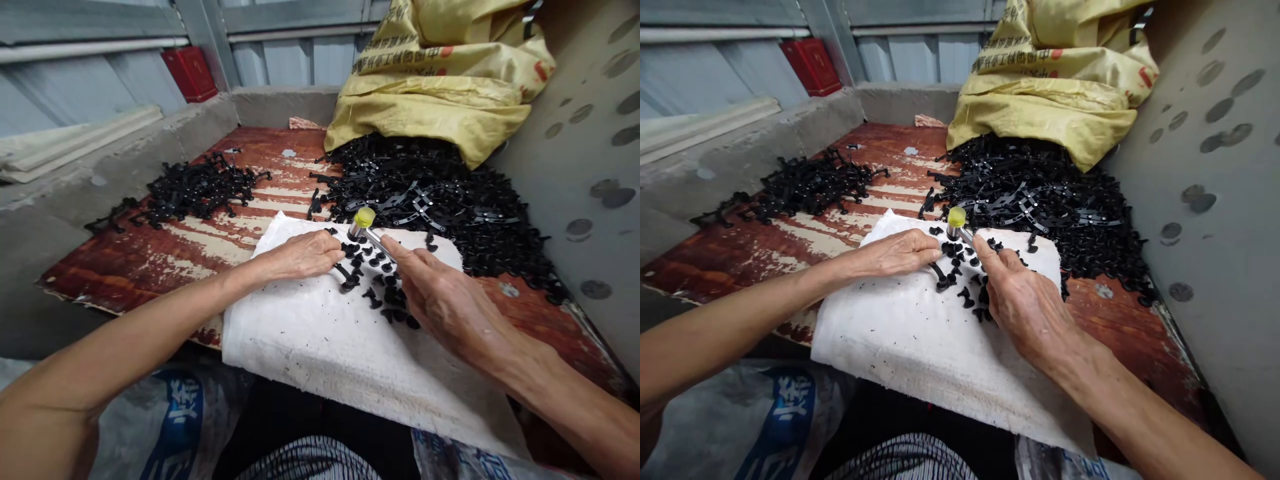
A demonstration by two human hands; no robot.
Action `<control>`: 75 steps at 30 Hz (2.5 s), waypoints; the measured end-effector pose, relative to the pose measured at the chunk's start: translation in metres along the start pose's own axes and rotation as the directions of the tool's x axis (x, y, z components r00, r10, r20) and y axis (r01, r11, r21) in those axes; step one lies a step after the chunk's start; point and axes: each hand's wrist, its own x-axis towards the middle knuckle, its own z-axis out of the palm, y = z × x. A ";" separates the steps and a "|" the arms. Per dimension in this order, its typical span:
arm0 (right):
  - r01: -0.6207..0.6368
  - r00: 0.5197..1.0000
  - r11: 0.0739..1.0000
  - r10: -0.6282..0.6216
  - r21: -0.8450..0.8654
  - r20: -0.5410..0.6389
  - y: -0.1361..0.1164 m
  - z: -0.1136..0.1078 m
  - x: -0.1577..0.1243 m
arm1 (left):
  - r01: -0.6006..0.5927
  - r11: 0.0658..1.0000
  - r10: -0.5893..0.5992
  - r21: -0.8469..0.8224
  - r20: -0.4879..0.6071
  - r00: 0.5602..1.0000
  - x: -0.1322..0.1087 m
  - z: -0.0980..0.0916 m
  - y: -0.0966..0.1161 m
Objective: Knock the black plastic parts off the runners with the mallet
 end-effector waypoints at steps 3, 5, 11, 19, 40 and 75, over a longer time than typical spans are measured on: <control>0.066 0.982 0.995 -0.053 0.068 -0.180 -0.006 -0.005 -0.001 | 0.030 1.000 -0.030 -0.010 -0.020 0.999 -0.001 0.001 0.000; 0.076 0.968 0.997 -0.066 0.033 -0.242 -0.009 -0.005 -0.001 | 0.034 0.999 -0.034 -0.029 -0.015 0.999 -0.002 0.001 0.001; 0.047 0.997 0.999 -0.047 0.011 -0.055 -0.009 -0.006 -0.003 | 0.015 1.000 -0.015 -0.015 -0.014 1.000 -0.003 0.002 0.002; -0.016 0.994 0.988 0.032 0.153 -0.102 -0.009 -0.001 -0.005 | 0.011 1.000 -0.011 -0.025 -0.016 1.000 -0.002 0.007 -0.002; -0.372 0.810 -0.100 0.450 0.923 0.376 0.042 -0.022 -0.002 | 0.406 0.913 -0.361 0.039 -0.391 0.847 0.046 -0.049 -0.059; -0.250 0.854 -0.150 0.431 0.957 0.291 0.031 -0.020 -0.013 | -0.069 0.334 -0.037 -0.940 -0.086 0.996 0.009 0.037 0.079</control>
